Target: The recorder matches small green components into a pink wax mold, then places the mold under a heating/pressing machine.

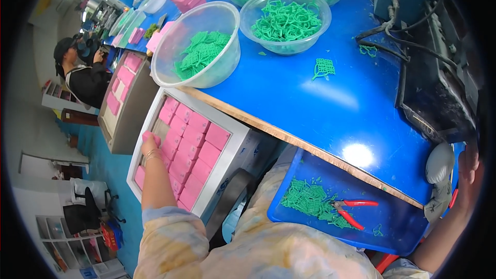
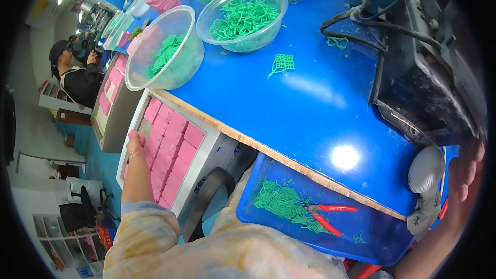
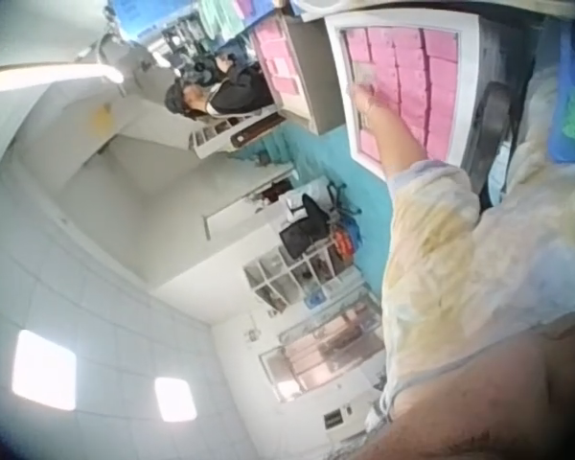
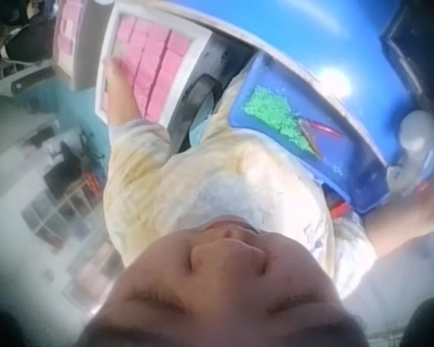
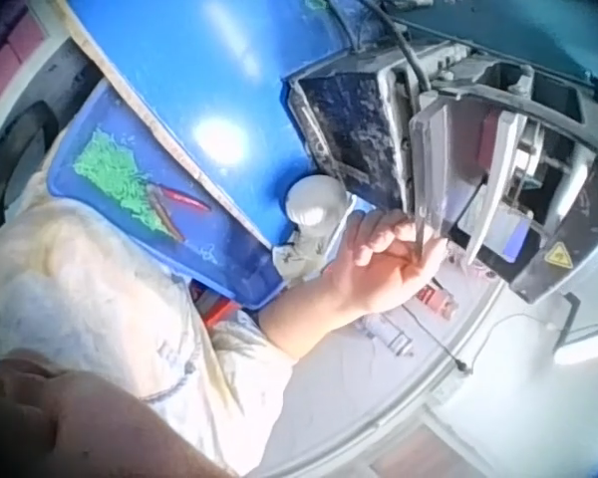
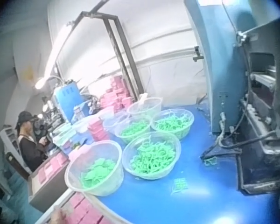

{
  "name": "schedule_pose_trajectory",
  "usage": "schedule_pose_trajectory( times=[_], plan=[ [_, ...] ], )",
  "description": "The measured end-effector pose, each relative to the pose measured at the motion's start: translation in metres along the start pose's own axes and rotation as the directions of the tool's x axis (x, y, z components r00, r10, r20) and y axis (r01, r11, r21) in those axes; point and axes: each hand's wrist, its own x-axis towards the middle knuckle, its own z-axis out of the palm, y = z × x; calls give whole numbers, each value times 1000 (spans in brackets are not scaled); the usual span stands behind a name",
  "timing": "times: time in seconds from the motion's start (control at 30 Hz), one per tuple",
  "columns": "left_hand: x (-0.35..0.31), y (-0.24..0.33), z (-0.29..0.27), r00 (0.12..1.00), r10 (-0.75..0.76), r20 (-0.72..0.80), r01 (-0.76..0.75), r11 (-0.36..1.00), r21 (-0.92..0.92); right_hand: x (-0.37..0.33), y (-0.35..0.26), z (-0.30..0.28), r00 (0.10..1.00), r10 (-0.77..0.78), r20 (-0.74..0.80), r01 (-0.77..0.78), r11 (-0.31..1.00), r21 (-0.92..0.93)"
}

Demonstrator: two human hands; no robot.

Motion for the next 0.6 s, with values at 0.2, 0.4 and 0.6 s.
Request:
schedule_pose_trajectory(
  times=[0.2,0.4,0.6],
  plan=[
    [-144,86,4,902,166,397,261,522,-812,-5,7,-3,991,-128,-36,125,989,-78],
    [-263,124,-6,165,656,737,703,446,-554,-12,36,58,960,-39,-277,74,990,118],
    [-415,167,-1,-99,594,798,436,747,-502,-44,57,121,924,353,148,-356,934,-1]
  ],
)
